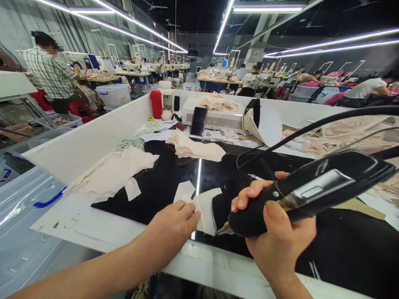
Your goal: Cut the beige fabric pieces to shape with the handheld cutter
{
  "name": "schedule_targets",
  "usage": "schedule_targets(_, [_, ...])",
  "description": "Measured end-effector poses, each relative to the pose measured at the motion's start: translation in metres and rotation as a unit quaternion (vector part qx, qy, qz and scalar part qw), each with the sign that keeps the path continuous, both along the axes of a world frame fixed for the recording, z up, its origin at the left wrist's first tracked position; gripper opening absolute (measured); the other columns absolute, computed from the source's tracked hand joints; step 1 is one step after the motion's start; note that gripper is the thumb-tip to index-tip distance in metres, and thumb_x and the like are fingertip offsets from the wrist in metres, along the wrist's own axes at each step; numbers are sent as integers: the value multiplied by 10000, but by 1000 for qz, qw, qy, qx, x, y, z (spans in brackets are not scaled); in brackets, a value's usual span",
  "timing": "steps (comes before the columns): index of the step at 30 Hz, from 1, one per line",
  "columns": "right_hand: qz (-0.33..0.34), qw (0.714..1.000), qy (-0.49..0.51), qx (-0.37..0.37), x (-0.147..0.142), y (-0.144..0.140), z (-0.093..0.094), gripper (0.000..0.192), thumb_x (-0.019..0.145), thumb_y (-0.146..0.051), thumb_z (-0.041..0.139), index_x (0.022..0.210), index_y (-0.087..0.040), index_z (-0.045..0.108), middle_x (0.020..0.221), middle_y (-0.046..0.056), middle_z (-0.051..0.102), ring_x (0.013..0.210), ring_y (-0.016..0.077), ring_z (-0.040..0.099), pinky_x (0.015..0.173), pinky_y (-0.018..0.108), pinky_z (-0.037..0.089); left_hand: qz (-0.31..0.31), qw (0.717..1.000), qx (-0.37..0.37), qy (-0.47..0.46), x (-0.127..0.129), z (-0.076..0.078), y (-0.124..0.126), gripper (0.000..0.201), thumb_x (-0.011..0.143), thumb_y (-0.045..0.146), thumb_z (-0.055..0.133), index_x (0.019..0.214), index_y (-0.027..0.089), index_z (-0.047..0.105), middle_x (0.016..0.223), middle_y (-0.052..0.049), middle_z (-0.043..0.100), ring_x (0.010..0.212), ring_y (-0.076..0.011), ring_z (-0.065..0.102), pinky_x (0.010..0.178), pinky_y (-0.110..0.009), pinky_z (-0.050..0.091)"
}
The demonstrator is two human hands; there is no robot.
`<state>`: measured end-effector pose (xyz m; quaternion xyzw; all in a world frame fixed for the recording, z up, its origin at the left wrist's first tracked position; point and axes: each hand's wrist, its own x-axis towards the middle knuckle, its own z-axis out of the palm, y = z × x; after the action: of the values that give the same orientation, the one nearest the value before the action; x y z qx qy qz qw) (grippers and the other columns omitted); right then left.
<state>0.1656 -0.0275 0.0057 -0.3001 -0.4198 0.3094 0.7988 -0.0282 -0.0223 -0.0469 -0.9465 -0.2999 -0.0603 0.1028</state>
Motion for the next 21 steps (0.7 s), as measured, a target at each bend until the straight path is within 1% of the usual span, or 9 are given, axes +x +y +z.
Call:
schedule_targets(4, [-6, 1000, -13, -8, -1, 1, -5, 464, 826, -346, 887, 1204, -264, 631, 797, -43, 704, 567, 151, 650, 526, 313, 596, 9, 1000, 12, -17, 2, -3, -2, 189, 1011, 57, 605, 1181, 112, 667, 1061, -88, 697, 936, -236, 656, 805, -357, 571])
schedule_targets(6, [-8, 1000, -21, -8, 0, 1, -6, 458, 834, -348, 882, 1208, -268, 629, 801, -43, 700, 566, 154, 654, 530, 318, 592, 6, 1000, 19, -18, 3, -5, -4, 141, 1008, 46, 597, 1096, 127, 671, 1015, -83, 689, 889, -235, 647, 744, -356, 553])
schedule_targets(8, [-6, 1000, -23, -6, 0, 1, -7, 452, 835, -343, 881, 1204, -269, 632, 804, -41, 703, 562, 155, 657, 526, 318, 589, 6, 999, 35, -19, 4, -8, -7, 147, 992, 18, 580, 988, 139, 662, 930, -73, 668, 804, -231, 627, 648, -352, 515])
schedule_targets(10, [-4, 1000, -20, -5, 1, 1, -6, 448, 831, -336, 883, 1198, -269, 635, 805, -41, 708, 561, 156, 659, 521, 315, 588, 28, 997, 57, -32, 5, -9, -11, 178, 989, 20, 571, 892, 156, 633, 820, -57, 620, 703, -223, 587, 560, -344, 458])
schedule_targets(13, [-2, 1000, -15, -4, 1, 1, -6, 449, 830, -328, 882, 1201, -264, 637, 799, -41, 711, 562, 155, 659, 517, 309, 591, 51, 992, 84, -74, 8, -6, -16, 258, 1008, 41, 556, 794, 183, 576, 733, -34, 557, 626, -205, 537, 517, -330, 421])
schedule_targets(15, [-1, 1000, -15, -2, 1, 0, -6, 442, 833, -322, 877, 1200, -264, 637, 798, -43, 707, 563, 153, 658, 517, 307, 593, 5, 991, 87, -104, 11, 0, -17, 259, 1014, 27, 533, 809, 175, 592, 760, -36, 578, 663, -202, 562, 565, -328, 476])
schedule_targets(17, [1, 1000, -18, -3, 1, 1, -5, 442, 833, -323, 877, 1200, -269, 637, 801, -45, 700, 566, 151, 656, 521, 307, 594, -67, 988, 64, -125, 15, 6, -17, 225, 1033, 28, 508, 899, 148, 643, 832, -45, 626, 750, -201, 610, 675, -326, 549])
schedule_targets(19, [-2, 1000, -22, -4, 1, 1, -6, 445, 835, -334, 877, 1204, -275, 635, 802, -47, 693, 567, 151, 655, 523, 308, 591, -126, 980, 42, -145, 18, 8, -15, 222, 1065, 45, 486, 974, 125, 671, 902, -58, 664, 837, -199, 647, 787, -317, 581])
schedule_targets(21, [-6, 1000, -27, -7, 1, 2, -6, 449, 837, -351, 876, 1208, -279, 632, 803, -47, 688, 566, 152, 653, 524, 311, 587, -154, 977, 22, -149, 19, 6, -11, 228, 1088, 55, 470, 1027, 107, 683, 944, -68, 687, 898, -198, 671, 855, -308, 590])
